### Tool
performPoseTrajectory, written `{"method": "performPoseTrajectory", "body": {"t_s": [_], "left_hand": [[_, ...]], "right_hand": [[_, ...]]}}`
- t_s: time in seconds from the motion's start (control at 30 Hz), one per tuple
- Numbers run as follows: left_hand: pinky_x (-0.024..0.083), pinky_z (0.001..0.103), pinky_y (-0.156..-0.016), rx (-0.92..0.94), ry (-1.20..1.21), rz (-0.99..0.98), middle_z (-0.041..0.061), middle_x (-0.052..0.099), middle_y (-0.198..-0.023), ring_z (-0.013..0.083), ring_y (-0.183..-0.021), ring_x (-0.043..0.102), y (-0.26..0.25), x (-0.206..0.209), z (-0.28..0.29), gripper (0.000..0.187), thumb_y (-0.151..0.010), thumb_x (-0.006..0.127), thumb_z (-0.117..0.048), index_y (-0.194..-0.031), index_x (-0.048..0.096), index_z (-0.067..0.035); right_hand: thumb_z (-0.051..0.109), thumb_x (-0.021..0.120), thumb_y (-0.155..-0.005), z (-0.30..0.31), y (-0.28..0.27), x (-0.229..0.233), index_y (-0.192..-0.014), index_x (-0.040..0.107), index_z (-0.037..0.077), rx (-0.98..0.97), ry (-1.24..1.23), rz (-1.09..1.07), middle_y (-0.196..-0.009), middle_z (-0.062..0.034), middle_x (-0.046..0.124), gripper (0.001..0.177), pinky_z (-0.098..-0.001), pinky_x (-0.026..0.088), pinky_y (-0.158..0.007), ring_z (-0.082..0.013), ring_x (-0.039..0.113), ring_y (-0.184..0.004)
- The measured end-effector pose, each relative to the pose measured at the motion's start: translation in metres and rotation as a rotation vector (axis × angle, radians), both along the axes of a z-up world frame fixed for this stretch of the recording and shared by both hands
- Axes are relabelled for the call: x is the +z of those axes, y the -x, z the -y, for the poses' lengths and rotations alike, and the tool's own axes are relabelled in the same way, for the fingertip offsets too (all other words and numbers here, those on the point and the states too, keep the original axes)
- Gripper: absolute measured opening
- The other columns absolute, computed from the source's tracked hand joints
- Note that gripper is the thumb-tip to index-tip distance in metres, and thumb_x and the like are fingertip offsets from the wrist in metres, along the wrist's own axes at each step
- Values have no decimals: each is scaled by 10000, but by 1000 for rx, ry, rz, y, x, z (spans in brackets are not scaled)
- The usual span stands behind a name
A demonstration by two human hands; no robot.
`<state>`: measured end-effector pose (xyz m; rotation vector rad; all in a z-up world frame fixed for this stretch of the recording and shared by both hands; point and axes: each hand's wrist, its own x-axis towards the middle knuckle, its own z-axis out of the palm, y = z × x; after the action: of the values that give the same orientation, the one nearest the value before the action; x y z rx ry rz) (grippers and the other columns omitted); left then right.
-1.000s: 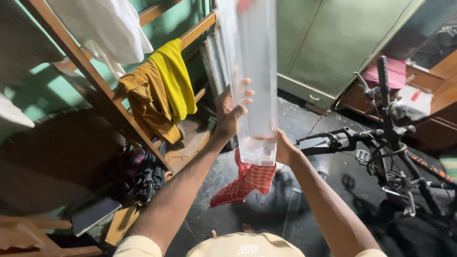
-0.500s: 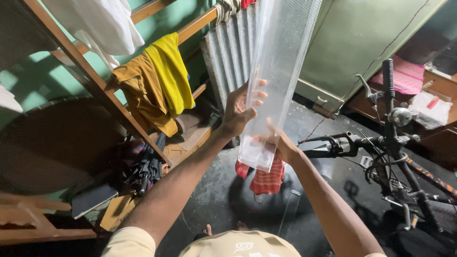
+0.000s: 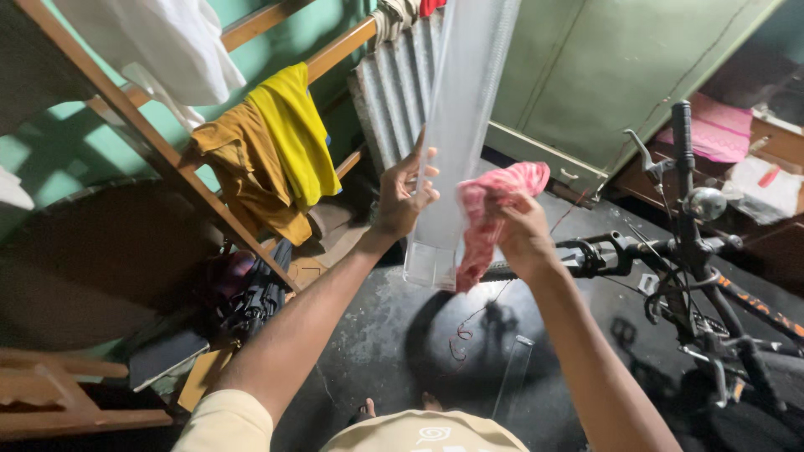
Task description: The person wipes several transparent plastic rectangular parts with a red-and-white checkered cloth. They handle the parts one at a time, turning them over to wipe different sides, and place them on the floor after cleaning.
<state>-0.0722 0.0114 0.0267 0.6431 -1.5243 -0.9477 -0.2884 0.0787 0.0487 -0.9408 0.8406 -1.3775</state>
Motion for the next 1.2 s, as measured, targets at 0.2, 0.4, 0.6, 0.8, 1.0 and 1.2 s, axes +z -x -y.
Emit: {"method": "performPoseTrajectory", "body": {"t_s": [0.2,0.4,0.6,0.8,1.0,1.2], "left_hand": [[603,297,-791,50,-84,-8,163,570,-1441,196,-1102,661,11,-7,8,857,-820,551,-108,-1633,295,-190],[546,354,-903,25,-323,-200,171,582,-1412,229,-1083,648,2,-25,19,898,-761,577,-109,-1629,356,-179],[533,425,-869,-80,-639,-515,85,608,-1257,210,-970,639,-19,-47,13,884,-820,565,-155,-1637,246,-265],[528,423,-803,-84,-729,-509,68,597,-1259,216,-975,605,-25,-58,15,940,-833,576,-707,-1625,252,-318],[532,401,-814,-79,-770,-355,100,609,-1337,221,-996,628,-25,-73,11,930,-823,579,-729,-1610,309,-314],[508,445,-836,-10,-952,-283,122,571,-1412,259,-1036,603,-24,-82,6,934,-782,517,-774,-1601,310,-377]], "right_hand": [[-112,598,-791,1,-62,-39,-1050,722,24,-7,235,-784,-882,-122,727,318,-346,548,-615,-192,684,-706],[-21,653,-747,-2,-62,-64,-1056,739,43,66,518,-1092,-908,-124,744,326,-323,538,-736,-183,685,-852],[87,716,-888,2,-35,-35,-1087,740,-5,480,182,-617,-839,-61,717,220,-296,500,-664,-129,631,-777],[156,847,-808,-5,-59,-29,-1091,721,42,582,313,-685,-913,18,732,330,-259,563,-751,-73,669,-857],[217,917,-699,-2,-77,-45,-991,778,120,554,325,-1086,-890,-29,781,337,-280,574,-735,-110,719,-812],[82,794,-601,-14,-81,-69,-891,744,124,333,521,-1339,-871,-47,733,297,-379,571,-762,-245,710,-919]]}}
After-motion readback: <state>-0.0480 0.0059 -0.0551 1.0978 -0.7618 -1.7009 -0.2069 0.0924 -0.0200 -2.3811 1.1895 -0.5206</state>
